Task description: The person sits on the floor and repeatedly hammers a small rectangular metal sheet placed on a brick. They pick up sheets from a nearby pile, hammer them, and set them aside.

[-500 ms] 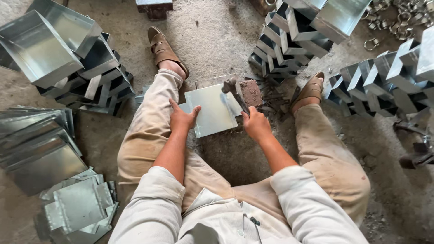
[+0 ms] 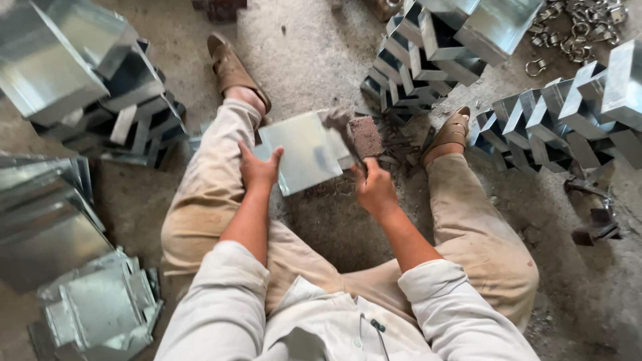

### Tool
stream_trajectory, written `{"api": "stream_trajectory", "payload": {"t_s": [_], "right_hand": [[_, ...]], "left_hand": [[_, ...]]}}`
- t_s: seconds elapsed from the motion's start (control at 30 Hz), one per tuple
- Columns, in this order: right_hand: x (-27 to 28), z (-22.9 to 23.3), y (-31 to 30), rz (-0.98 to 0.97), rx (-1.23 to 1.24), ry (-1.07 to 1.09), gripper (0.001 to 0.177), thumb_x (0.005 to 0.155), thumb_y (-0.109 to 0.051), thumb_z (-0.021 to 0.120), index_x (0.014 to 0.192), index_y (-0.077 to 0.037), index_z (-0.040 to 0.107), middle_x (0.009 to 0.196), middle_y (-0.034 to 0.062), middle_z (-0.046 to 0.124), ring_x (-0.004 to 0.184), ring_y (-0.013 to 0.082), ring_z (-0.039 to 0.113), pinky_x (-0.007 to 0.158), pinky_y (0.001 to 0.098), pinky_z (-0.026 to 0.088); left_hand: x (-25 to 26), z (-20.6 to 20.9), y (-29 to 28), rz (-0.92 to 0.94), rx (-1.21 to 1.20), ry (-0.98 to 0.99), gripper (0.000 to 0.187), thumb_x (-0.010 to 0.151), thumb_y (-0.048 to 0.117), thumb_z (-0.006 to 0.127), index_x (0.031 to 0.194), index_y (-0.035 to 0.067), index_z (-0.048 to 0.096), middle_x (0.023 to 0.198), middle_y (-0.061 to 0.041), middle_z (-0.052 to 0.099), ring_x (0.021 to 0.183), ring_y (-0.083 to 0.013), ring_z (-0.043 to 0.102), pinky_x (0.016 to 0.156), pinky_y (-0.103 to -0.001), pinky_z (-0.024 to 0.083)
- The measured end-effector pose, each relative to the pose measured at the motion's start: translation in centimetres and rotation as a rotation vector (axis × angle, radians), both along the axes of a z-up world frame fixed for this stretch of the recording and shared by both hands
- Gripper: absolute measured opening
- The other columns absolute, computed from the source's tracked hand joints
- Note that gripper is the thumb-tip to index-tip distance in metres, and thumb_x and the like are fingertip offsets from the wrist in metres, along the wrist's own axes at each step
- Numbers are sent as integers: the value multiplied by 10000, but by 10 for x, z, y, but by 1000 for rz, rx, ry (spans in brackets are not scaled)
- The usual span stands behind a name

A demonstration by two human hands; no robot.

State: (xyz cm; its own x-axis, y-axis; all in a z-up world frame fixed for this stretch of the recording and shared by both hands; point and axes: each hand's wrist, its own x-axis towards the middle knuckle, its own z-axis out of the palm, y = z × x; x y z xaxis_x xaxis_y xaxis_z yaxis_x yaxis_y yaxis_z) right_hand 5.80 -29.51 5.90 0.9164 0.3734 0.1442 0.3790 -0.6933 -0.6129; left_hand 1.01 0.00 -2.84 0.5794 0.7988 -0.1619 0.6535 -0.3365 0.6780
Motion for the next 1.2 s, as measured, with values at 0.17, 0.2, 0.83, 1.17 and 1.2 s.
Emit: {"api": "stream_trajectory", "payload": {"t_s": [0.17,0.2,0.83,1.17,1.2], "right_hand": [[-12,-8,-12,2,226,-102,366,1080,-405,527,1008,-47,493,700,219,602,606,447,623,544,523,461],[-14,-17,-12,19,213,-143,375,1089,-402,538,1029,-36,484,715,218,608,641,466,618,553,530,455],[-33,-33,-38,-92,-57,127,323,993,-383,618,951,-64,584,684,195,649,644,443,644,553,511,469],[10,72,-56,-228,460,-228,308,1108,-276,614,916,-57,516,666,2,546,536,106,511,482,291,390],[12,82,-53,-195,593,-191,286,1111,-269,611,951,-54,511,676,-8,515,537,95,482,481,273,370]], "left_hand": [[-10,-1,3,56,-54,-73,1274,709,650,863,1609,54,186,1336,-338,601,1209,-487,602,1008,-484,497],[-10,2,4,65,-58,-73,1271,710,646,865,1609,55,190,1337,-340,597,1214,-486,600,1012,-480,497],[-9,35,10,55,-21,-563,898,850,311,830,1560,120,314,1333,-261,627,1192,-382,638,1018,-424,522],[-36,39,-18,-1385,334,-86,578,798,-32,616,1303,248,654,1340,51,681,1290,-129,602,1276,-407,308],[-40,20,-22,-1436,353,-149,558,819,-4,611,1318,243,648,1385,45,647,1338,-154,555,1250,-417,289]]}}
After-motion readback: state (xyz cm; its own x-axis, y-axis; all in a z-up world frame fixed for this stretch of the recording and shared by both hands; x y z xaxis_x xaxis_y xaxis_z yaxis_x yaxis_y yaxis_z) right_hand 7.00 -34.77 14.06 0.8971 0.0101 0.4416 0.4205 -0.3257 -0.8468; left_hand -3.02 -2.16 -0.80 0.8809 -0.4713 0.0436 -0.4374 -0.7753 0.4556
